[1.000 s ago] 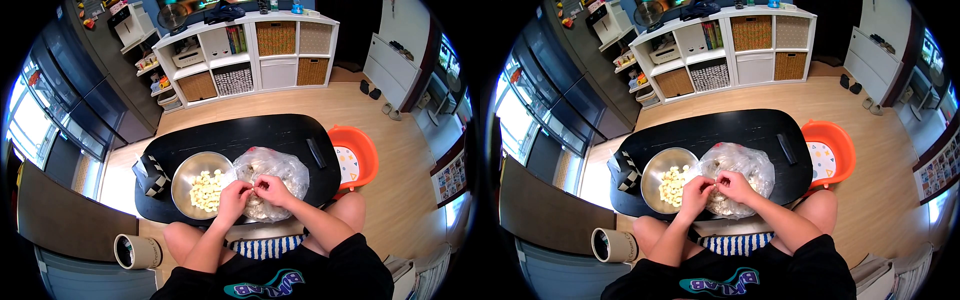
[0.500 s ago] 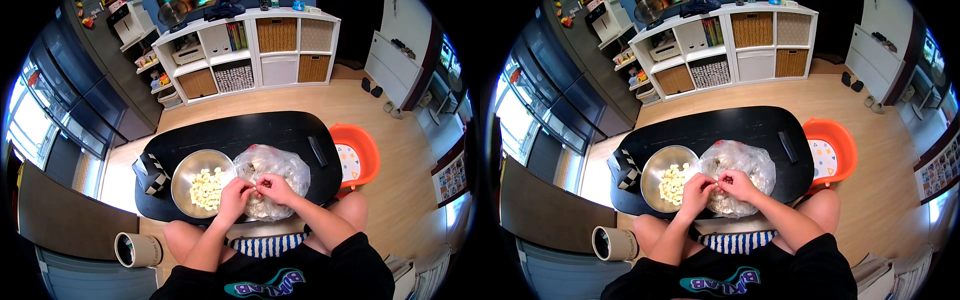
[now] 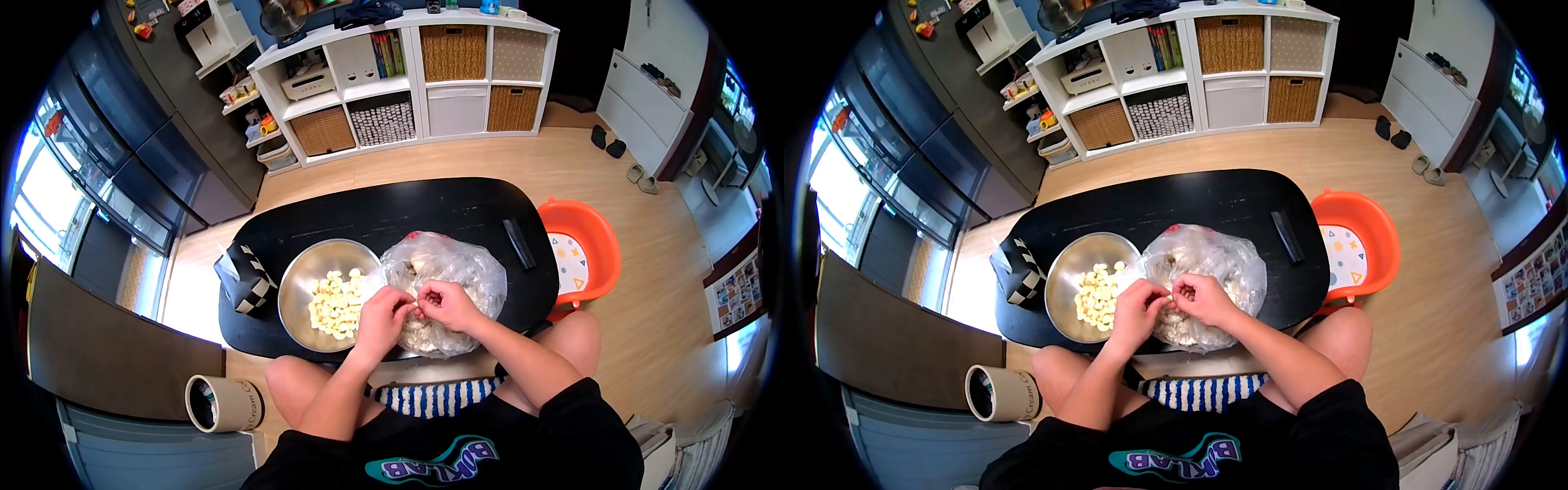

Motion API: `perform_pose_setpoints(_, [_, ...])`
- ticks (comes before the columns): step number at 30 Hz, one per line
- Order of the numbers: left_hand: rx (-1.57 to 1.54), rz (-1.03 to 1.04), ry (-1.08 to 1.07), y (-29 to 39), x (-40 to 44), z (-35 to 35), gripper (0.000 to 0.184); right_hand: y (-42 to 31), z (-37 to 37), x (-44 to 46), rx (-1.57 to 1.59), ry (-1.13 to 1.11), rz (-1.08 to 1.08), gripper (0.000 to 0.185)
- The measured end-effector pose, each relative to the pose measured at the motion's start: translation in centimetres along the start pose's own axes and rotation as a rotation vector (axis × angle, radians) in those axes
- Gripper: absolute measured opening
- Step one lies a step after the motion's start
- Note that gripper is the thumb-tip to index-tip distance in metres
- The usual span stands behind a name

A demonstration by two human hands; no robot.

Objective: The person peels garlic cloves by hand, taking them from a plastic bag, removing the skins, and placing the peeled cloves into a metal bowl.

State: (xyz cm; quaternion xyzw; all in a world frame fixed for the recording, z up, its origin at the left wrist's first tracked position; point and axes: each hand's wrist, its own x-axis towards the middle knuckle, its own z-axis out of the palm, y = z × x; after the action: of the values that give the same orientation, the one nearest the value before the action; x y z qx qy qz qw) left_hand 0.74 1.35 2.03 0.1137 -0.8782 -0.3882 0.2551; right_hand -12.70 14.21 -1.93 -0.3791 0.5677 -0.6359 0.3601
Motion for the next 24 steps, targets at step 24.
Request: perform_pose_setpoints(24, [0.06,-0.016,-0.053,-0.5,-0.1,0.5,0.014,-1.7,-0.7,-0.1,-0.684,0.003,-0.336,0.008])
